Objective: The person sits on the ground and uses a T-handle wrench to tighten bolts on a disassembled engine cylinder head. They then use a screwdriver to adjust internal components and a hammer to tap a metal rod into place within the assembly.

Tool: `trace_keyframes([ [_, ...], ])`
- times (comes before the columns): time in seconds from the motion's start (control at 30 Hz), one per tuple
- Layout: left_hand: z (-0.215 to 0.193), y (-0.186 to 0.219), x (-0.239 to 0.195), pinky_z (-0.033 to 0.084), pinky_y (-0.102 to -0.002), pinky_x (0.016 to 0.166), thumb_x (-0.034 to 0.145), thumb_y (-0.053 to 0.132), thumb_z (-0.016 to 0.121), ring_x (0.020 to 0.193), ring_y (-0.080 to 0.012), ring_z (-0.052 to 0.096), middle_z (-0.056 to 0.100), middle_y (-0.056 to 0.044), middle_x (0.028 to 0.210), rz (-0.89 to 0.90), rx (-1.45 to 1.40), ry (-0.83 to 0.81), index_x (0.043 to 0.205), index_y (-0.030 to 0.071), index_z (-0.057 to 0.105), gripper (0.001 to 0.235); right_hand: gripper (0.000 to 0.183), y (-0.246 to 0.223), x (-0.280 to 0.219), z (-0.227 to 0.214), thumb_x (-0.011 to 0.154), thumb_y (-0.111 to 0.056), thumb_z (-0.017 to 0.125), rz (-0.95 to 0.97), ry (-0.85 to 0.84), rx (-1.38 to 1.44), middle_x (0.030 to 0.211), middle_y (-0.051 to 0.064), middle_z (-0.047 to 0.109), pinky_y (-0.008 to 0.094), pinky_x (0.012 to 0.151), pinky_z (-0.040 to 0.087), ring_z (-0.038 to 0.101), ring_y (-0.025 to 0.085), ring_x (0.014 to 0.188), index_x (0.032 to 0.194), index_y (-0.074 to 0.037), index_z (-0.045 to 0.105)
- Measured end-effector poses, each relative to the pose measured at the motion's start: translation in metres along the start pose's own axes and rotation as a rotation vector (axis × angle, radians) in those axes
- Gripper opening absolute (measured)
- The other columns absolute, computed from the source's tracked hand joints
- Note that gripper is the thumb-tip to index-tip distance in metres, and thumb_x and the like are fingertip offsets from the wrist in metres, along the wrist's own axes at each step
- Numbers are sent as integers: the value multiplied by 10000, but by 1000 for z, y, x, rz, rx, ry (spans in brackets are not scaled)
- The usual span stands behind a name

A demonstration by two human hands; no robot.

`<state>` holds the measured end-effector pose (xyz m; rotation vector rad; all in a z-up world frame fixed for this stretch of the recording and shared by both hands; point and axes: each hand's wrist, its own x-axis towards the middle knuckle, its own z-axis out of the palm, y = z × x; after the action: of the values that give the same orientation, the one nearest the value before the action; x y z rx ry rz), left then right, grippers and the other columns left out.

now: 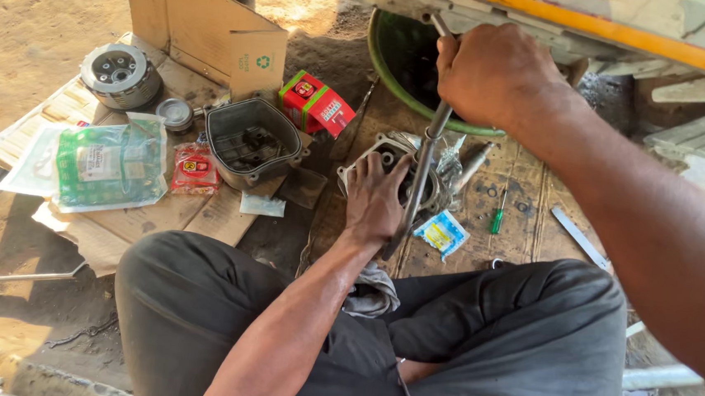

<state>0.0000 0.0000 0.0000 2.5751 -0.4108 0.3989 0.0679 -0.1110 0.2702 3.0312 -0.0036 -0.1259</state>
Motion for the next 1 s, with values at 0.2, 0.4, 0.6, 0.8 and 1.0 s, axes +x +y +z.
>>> trace_keyframes([
  [0.2,-24,4,11,424,-477,981,687,356,928,1118,-319,459,465,-145,1178,-71,-200,-196,1429,190,544,852,395,3,9,-8,1085,-278,345,-19,-129,357,815,195,771,412,616,618,743,260,646,1378,-77,518],
  [0.4,-40,-2,16,419,-488,1046,613,369,968,1152,-304,448,465,-110,1155,-100,-336,-215,1468,264,510,975,379,-20,28,-21,1038,-159,415,-35,-156,439,865,173,743,361,583,630,746,217,661,1394,-154,544],
  [0.6,-45,-31,20,217,-607,1210,597,350,993,1410,-474,345,445,-219,1420,81,-448,-266,1529,285,450,1080,396,-31,25,-29,1052,-172,449,-79,-181,396,979,131,746,369,719,635,756,241,767,1423,-247,564],
  [0.8,-24,-36,31,256,-569,1225,557,447,990,1458,-485,328,396,-243,1549,110,-320,-296,1427,259,547,994,449,42,28,-27,919,-170,567,-822,74,-115,1545,104,502,392,1106,455,588,267,1266,1356,-151,666],
  [1.0,-29,-33,33,332,-544,1235,555,444,969,1437,-417,419,472,-187,1490,25,-348,-391,1441,275,537,1000,661,83,72,-1,957,-405,593,-1105,40,-291,1656,115,381,438,1185,300,372,303,1488,1524,-67,550],
])
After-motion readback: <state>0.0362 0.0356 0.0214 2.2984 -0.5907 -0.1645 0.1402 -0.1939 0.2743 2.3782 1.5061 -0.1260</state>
